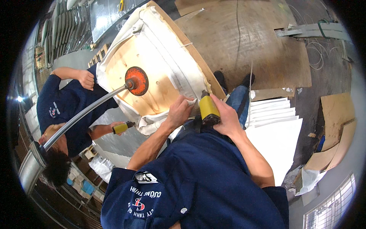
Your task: The person covers a wooden chair base with white fabric, pulls the fabric taut, and secures it using a staple gun. They repeatedly adjust the fabric and apply staples along the edges to attach the material to the wood.
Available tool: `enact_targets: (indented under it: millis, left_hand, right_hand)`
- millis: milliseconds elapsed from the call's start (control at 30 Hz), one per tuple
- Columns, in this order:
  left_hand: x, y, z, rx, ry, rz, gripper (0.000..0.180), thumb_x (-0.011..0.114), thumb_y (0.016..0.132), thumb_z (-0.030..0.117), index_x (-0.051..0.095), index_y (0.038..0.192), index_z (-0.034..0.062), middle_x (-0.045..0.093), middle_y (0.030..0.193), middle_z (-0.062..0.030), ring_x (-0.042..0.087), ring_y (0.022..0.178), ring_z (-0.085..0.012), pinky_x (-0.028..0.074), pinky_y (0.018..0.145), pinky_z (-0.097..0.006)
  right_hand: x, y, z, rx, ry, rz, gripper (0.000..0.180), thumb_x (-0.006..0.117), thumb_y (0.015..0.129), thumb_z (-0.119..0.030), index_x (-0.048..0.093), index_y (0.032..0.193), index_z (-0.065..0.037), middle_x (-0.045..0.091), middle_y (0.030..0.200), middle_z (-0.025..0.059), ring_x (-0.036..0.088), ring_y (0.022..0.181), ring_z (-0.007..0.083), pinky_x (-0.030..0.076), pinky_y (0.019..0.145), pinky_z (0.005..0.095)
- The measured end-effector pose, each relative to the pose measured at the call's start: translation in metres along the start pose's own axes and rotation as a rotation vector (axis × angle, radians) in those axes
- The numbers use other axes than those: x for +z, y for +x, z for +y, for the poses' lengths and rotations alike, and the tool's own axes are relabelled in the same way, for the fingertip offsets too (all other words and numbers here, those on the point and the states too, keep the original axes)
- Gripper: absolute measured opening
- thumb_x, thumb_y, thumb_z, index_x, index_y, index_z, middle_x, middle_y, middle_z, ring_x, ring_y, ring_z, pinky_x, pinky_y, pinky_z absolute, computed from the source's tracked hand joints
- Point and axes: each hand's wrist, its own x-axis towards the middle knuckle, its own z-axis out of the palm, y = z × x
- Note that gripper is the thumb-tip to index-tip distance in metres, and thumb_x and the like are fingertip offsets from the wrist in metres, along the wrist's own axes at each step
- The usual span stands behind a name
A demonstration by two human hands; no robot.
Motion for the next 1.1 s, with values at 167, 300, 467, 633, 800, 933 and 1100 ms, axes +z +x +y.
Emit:
enact_targets:
  millis: [167,300,467,633,800,933,1100]
  left_hand:
    - [-0.002,0.026,0.02,-0.192,0.032,-0.075,0.014,0.067,0.09,0.008,0.057,0.096,0.0004,0.057,0.1,-0.0185,0.061,0.088,-0.0416,0.053,0.074,-0.048]
    - [-0.006,0.068,0.009,-0.156,0.06,0.034,0.015,0.064,0.092,0.01,0.052,0.09,0.0005,0.052,0.094,-0.019,0.057,0.082,-0.0436,0.049,0.072,-0.05]
    - [-0.005,0.1,0.0,-0.141,0.069,0.233,0.016,0.064,0.094,0.01,0.054,0.088,-0.0002,0.053,0.089,-0.0199,0.056,0.081,-0.0414,0.048,0.071,-0.047]
    - [-0.01,0.122,0.007,-0.168,0.049,0.406,0.019,0.069,0.092,0.013,0.059,0.084,-0.0001,0.055,0.085,-0.0179,0.057,0.077,-0.0369,0.047,0.068,-0.045]
    - [-0.023,0.131,-0.006,-0.261,0.08,0.427,0.026,0.075,0.089,0.013,0.061,0.075,-0.0036,0.052,0.074,-0.0133,0.05,0.067,-0.0257,0.04,0.06,-0.038]
    - [-0.022,0.14,-0.024,-0.273,-0.048,0.482,0.021,0.079,0.086,0.011,0.067,0.077,-0.0039,0.049,0.069,-0.0092,0.046,0.064,-0.0187,0.039,0.06,-0.034]
    - [-0.024,0.144,-0.036,-0.337,-0.264,0.465,0.018,0.081,0.085,0.011,0.072,0.085,-0.0055,0.049,0.069,-0.0064,0.047,0.065,-0.0165,0.04,0.06,-0.032]
  right_hand:
    - [-0.006,0.015,0.003,-0.04,0.016,0.119,0.089,0.073,0.066,-0.008,0.041,0.15,-0.006,0.061,0.132,0.0256,0.059,0.12,0.0438,0.05,0.102,0.0433]
    - [-0.023,0.038,0.003,-0.083,-0.008,0.189,0.09,0.073,0.065,-0.006,0.042,0.149,-0.005,0.062,0.13,0.0256,0.06,0.119,0.0431,0.051,0.1,0.0424]
    - [-0.052,0.041,-0.017,-0.093,0.123,0.242,0.079,0.069,0.073,0.001,0.046,0.148,-0.004,0.066,0.126,0.0244,0.066,0.118,0.0361,0.049,0.098,0.0334]
    - [-0.042,0.04,-0.025,-0.083,0.131,0.204,0.078,0.072,0.074,-0.001,0.046,0.148,-0.003,0.067,0.124,0.0235,0.068,0.115,0.034,0.05,0.095,0.0336]
    - [-0.019,0.058,-0.028,-0.092,0.13,0.174,0.081,0.072,0.071,-0.003,0.045,0.148,-0.002,0.066,0.124,0.024,0.066,0.114,0.0365,0.051,0.095,0.036]
    - [-0.017,0.075,-0.04,-0.012,0.128,0.134,0.084,0.071,0.066,-0.005,0.046,0.146,-0.001,0.066,0.123,0.0261,0.064,0.114,0.0421,0.052,0.095,0.0406]
    - [-0.016,0.096,-0.06,0.009,0.06,0.169,0.075,0.072,0.073,-0.002,0.049,0.144,-0.002,0.07,0.113,0.0215,0.071,0.102,0.0345,0.053,0.088,0.0348]
